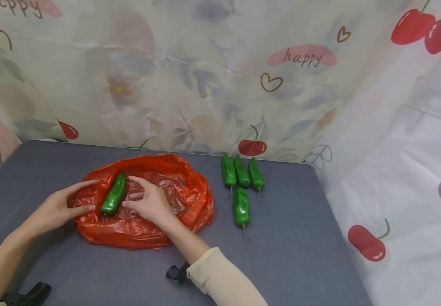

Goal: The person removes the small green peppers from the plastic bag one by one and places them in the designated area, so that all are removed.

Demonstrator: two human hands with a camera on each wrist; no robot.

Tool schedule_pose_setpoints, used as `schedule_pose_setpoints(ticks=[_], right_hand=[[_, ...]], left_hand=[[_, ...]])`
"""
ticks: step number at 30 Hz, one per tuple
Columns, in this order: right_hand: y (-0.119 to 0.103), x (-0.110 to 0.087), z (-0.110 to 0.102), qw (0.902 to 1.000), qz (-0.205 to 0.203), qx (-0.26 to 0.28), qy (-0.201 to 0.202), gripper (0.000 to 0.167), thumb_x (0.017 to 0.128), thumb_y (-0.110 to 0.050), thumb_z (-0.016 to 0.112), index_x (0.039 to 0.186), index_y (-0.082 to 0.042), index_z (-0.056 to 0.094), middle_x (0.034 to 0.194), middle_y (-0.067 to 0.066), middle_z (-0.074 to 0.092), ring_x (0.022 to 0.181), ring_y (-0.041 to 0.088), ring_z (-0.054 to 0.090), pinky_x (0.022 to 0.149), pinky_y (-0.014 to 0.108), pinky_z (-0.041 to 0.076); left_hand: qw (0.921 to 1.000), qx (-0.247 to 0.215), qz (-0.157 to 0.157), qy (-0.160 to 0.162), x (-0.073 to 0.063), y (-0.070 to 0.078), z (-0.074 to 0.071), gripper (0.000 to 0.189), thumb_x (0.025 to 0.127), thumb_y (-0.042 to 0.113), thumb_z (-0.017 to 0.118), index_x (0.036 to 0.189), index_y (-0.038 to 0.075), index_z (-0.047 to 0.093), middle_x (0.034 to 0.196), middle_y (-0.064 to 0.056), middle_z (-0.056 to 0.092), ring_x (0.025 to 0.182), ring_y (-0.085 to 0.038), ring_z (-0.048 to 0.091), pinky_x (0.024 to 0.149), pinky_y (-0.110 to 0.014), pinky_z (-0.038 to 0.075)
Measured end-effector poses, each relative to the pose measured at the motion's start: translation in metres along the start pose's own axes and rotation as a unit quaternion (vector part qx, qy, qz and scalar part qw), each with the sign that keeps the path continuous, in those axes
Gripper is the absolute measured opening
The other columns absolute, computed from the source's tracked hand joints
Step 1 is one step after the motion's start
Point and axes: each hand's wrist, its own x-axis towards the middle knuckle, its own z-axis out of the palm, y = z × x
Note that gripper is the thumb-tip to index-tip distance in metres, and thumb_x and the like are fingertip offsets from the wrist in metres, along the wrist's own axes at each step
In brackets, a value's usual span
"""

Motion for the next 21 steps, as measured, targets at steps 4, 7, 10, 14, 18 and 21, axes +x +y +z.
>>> schedule_pose_setpoints(ticks=[4,7,10,14,18,21], right_hand=[[0.002,0.006,0.009,0.9997,0.006,-0.023,0.003,0.065,0.084,-0.01,0.081,0.143,-0.018,0.054,0.135,0.006,0.06,0.101,0.016,0.069,0.075,0.02,0.053],[0.003,0.01,0.014,0.9991,0.015,-0.038,0.001,0.066,0.083,-0.011,0.081,0.143,-0.017,0.054,0.132,0.007,0.063,0.1,0.015,0.069,0.076,0.019,0.052],[0.003,0.013,0.019,0.9984,0.029,-0.048,-0.002,0.067,0.083,-0.012,0.082,0.144,-0.018,0.054,0.128,0.006,0.065,0.099,0.012,0.069,0.076,0.019,0.052],[0.004,0.015,0.024,0.9969,0.043,-0.065,-0.005,0.069,0.082,-0.016,0.083,0.145,-0.021,0.053,0.13,0.0,0.064,0.095,0.006,0.067,0.074,0.019,0.051],[0.004,0.017,0.03,0.9946,0.051,-0.09,-0.006,0.071,0.081,-0.019,0.084,0.145,-0.024,0.053,0.109,-0.002,0.072,0.082,0.001,0.066,0.068,0.019,0.051],[0.003,0.018,0.035,0.9908,0.053,-0.124,-0.009,0.072,0.081,-0.022,0.085,0.145,-0.025,0.053,0.09,-0.004,0.072,0.074,-0.002,0.062,0.065,0.018,0.049]], left_hand=[[1.0,-0.002,-0.006,-0.001,0.0,0.0,0.001,0.07,0.092,0.031,0.073,0.151,0.008,0.041,0.135,-0.031,0.051,0.108,-0.041,0.058,0.085,-0.055,0.052],[1.0,-0.001,-0.009,-0.002,0.001,-0.001,0.001,0.071,0.092,0.031,0.073,0.15,0.008,0.041,0.136,-0.032,0.05,0.11,-0.043,0.057,0.086,-0.058,0.051],[1.0,0.001,-0.008,-0.002,0.001,-0.001,0.002,0.071,0.091,0.031,0.073,0.151,0.008,0.041,0.137,-0.033,0.049,0.112,-0.045,0.056,0.087,-0.06,0.05],[1.0,0.004,-0.006,-0.001,0.001,-0.002,0.002,0.072,0.091,0.033,0.073,0.15,0.007,0.041,0.136,-0.033,0.05,0.111,-0.045,0.056,0.086,-0.06,0.05],[0.9999,0.003,-0.013,-0.006,0.003,-0.002,0.002,0.073,0.091,0.035,0.074,0.15,0.007,0.041,0.137,-0.034,0.048,0.113,-0.047,0.055,0.088,-0.062,0.048],[0.9998,0.0,-0.016,-0.01,0.005,-0.002,0.002,0.074,0.09,0.035,0.074,0.15,0.008,0.041,0.139,-0.034,0.047,0.115,-0.047,0.054,0.089,-0.063,0.047]])
